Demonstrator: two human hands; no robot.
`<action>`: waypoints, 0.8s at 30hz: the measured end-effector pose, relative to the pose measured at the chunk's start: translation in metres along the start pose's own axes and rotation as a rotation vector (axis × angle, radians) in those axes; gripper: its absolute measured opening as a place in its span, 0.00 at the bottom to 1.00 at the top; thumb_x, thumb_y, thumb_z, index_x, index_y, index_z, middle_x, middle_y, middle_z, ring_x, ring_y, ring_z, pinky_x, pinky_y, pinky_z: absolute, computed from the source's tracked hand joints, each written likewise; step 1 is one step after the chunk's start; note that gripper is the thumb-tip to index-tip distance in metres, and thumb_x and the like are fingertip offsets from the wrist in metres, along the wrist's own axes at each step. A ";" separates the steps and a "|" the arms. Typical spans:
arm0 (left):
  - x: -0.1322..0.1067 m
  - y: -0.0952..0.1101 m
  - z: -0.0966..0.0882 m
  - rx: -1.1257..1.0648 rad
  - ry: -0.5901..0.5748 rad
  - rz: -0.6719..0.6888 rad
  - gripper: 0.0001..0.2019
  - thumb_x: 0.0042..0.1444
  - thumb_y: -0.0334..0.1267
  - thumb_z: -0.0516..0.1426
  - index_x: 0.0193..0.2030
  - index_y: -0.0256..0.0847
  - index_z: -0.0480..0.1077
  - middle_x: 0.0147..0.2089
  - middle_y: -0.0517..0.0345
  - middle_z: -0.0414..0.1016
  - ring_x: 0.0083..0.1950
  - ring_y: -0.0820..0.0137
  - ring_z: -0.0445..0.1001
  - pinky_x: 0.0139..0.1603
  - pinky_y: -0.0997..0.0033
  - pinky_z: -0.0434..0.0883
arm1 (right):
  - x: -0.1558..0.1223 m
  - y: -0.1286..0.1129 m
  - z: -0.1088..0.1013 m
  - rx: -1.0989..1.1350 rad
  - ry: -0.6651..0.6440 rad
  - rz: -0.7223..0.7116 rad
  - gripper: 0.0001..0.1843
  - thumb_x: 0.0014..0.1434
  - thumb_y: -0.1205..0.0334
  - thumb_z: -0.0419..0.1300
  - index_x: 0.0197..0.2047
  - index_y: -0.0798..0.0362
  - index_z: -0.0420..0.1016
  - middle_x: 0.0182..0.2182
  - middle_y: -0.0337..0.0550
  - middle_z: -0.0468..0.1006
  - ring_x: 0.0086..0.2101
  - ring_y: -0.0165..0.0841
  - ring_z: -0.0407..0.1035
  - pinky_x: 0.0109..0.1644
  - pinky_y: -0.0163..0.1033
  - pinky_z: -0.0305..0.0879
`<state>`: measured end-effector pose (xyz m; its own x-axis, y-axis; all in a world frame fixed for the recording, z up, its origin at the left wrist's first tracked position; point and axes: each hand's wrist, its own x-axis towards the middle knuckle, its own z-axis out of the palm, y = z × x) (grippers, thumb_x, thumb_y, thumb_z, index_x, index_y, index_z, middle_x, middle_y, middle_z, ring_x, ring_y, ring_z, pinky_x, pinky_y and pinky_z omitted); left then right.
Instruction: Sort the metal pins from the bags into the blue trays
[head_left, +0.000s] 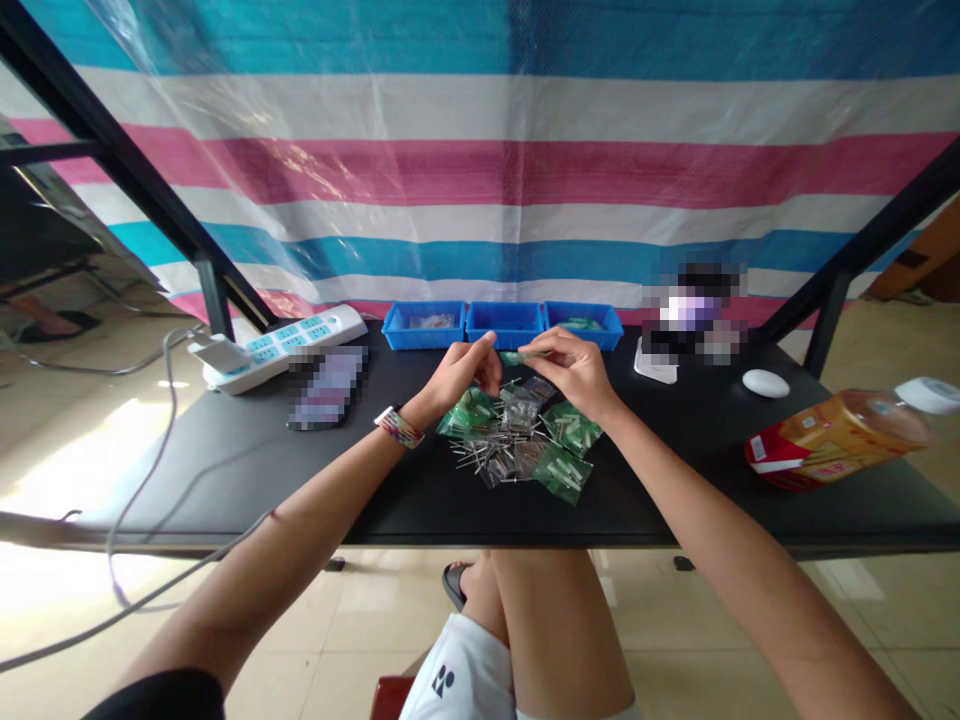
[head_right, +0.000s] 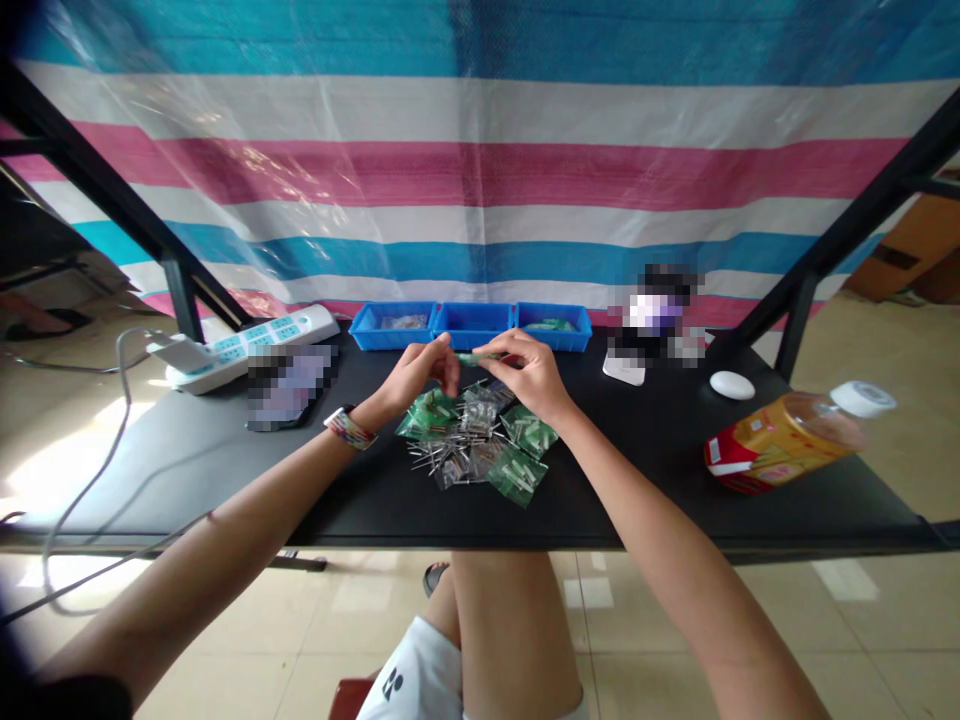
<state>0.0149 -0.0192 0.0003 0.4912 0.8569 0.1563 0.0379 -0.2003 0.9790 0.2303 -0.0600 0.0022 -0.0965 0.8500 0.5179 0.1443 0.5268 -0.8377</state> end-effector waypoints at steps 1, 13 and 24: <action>0.001 0.000 -0.001 -0.017 -0.021 -0.024 0.33 0.63 0.69 0.57 0.26 0.38 0.73 0.24 0.51 0.77 0.25 0.68 0.77 0.27 0.70 0.71 | -0.001 -0.001 0.002 -0.041 -0.010 -0.037 0.05 0.60 0.55 0.71 0.39 0.45 0.88 0.42 0.45 0.83 0.45 0.41 0.77 0.53 0.49 0.76; 0.007 -0.009 -0.002 -0.091 0.121 0.086 0.23 0.51 0.53 0.73 0.43 0.38 0.74 0.33 0.58 0.80 0.30 0.68 0.82 0.30 0.73 0.75 | -0.004 0.013 0.012 0.294 -0.007 0.380 0.25 0.54 0.45 0.73 0.51 0.47 0.78 0.36 0.41 0.79 0.31 0.37 0.77 0.35 0.45 0.81; 0.003 -0.004 -0.002 -0.066 0.095 0.069 0.20 0.60 0.53 0.65 0.48 0.36 0.78 0.38 0.52 0.82 0.31 0.70 0.81 0.31 0.73 0.75 | 0.010 0.023 -0.011 0.494 0.236 0.387 0.19 0.48 0.52 0.80 0.35 0.50 0.79 0.31 0.40 0.84 0.33 0.34 0.80 0.43 0.41 0.84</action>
<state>0.0147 -0.0153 -0.0034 0.4057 0.8841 0.2321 -0.0522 -0.2312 0.9715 0.2432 -0.0392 -0.0095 0.0979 0.9852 0.1410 -0.3483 0.1666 -0.9225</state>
